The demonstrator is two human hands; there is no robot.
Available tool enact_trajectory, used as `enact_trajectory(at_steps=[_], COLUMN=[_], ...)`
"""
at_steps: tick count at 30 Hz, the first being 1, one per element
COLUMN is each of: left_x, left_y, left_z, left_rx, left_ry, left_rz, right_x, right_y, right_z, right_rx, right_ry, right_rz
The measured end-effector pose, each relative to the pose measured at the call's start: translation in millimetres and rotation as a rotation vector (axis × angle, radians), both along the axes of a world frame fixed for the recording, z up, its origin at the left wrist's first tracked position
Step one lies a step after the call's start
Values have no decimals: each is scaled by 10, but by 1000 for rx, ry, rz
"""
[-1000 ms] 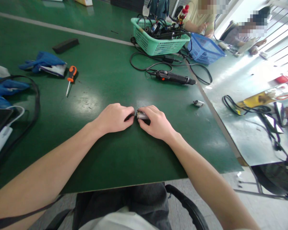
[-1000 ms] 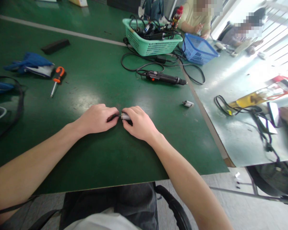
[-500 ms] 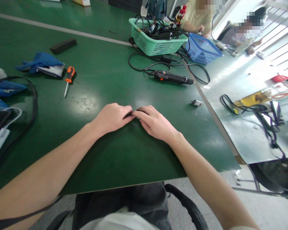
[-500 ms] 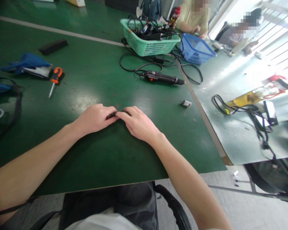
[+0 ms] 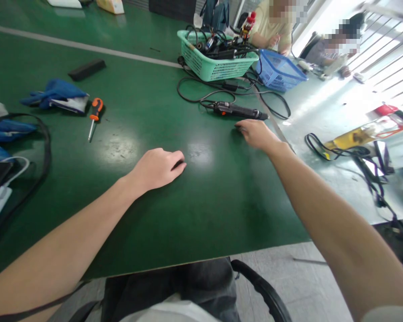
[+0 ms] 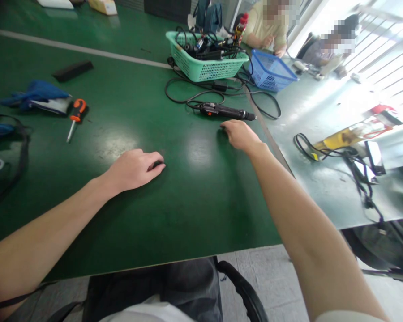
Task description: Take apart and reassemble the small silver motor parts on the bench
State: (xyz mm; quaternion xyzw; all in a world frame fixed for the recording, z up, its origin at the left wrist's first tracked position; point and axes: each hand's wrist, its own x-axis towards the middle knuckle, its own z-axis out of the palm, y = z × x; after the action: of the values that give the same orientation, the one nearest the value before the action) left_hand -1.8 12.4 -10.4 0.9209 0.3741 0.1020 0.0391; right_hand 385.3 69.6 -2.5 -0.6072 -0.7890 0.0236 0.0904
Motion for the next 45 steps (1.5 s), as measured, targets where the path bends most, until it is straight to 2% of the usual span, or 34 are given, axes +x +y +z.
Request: enact_trajectory(at_steps=[3, 6, 9, 12, 14, 16, 20, 25, 30, 32, 35, 40, 45], left_x=[-16, -27, -34, -45, -53, -58, -57, -60, -85, -97, -115, -132, -117], left_y=[25, 41, 46, 45, 43, 38, 11, -24, -4, 8, 14, 19, 39], left_z=[-17, -16, -8, -13, -22, -30, -29, -10, -4, 0, 11, 22, 10], left_rx=[4, 3, 1, 3, 9, 19, 27, 34, 63, 65, 60, 69, 34], left_ry=[-7, -18, -27, -29, -27, -25, -25, -31, -38, -37, -26, -13, -39], left_rz=[5, 6, 0, -3, -3, -3, 12, 68, 217, 254, 269, 259, 263], right_x=[462, 767, 918, 873, 699, 405, -437, -1483, -2166, -2304, -2344, -2121, -1924], right_y=[-7, -214, -479, -716, -852, -973, -1117, -1006, -869, -859, -853, -861, -955], right_z=[-15, -28, -97, -213, -281, -320, -313, -298, -313, -292, -206, -54, -130], right_rx=[9, -1, 17, 89, 152, 221, 295, 282, 241, 209, 148, 145, 224], right_ry=[25, 53, 110, 159, 171, 173, 205, 247, 293, 308, 330, 429, 477], right_rz=[-142, -233, -298, -348, -356, -348, -243, 9, 55, 57, 96, 176, 144])
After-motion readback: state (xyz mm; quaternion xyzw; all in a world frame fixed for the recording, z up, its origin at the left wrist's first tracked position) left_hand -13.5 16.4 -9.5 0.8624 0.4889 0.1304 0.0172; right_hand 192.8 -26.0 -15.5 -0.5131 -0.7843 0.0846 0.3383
